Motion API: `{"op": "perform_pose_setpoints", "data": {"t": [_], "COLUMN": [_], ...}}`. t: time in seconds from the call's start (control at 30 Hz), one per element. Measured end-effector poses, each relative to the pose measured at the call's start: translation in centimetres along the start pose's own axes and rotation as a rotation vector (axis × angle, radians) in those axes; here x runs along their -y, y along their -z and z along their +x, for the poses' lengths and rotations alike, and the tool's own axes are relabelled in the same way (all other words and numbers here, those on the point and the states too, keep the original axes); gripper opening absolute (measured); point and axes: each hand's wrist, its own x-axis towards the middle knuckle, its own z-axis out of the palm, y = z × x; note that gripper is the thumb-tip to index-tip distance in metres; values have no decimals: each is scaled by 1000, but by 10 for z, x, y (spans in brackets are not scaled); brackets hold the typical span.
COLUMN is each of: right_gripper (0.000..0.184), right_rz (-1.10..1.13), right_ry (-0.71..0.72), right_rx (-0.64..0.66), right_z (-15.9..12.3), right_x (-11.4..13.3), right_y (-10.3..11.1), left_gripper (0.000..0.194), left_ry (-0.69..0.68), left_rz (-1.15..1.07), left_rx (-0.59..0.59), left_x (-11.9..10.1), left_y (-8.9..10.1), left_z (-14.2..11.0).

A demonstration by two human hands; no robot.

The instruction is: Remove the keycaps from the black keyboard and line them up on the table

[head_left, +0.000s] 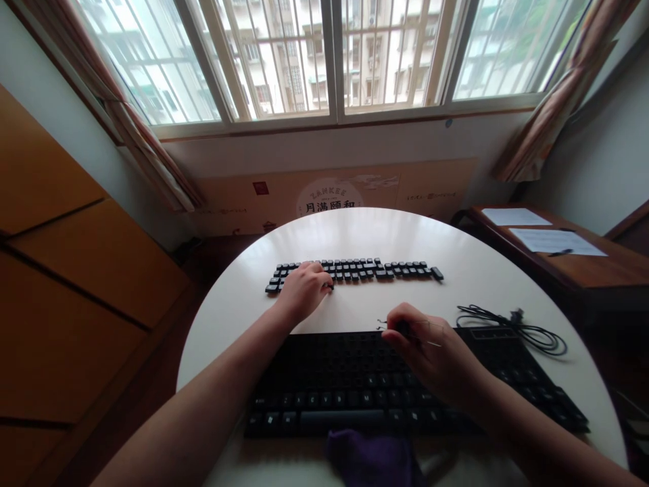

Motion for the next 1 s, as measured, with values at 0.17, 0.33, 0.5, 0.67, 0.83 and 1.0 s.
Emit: {"op": "perform_pose_setpoints", "data": {"t": [0.17, 0.33, 0.5, 0.67, 0.83, 1.0], "right_gripper": [30, 31, 34, 33, 33, 30], "right_rz": [37, 126, 335, 428, 533, 454], "right_ry": [5, -44, -127, -228, -308, -291], "right_rx": [14, 62, 182, 394, 444, 491], "right_z": [0, -1, -1, 0, -2, -1], "right_x": [2, 0, -4, -3, -7, -6], "right_y": [0, 0, 4, 0, -8, -8], "left_gripper": [13, 14, 14, 15, 19, 21], "left_ry": [42, 87, 116, -86, -204, -257], "left_rz": [-20, -40, -83, -202, -273, -315], "left_rx": [-20, -23, -54, 154, 246, 245], "left_x": [1, -2, -27, -63, -73, -68], "left_y": [-5, 2, 32, 46, 23, 6], "left_z": [-1, -1, -9, -23, -24, -21]}}
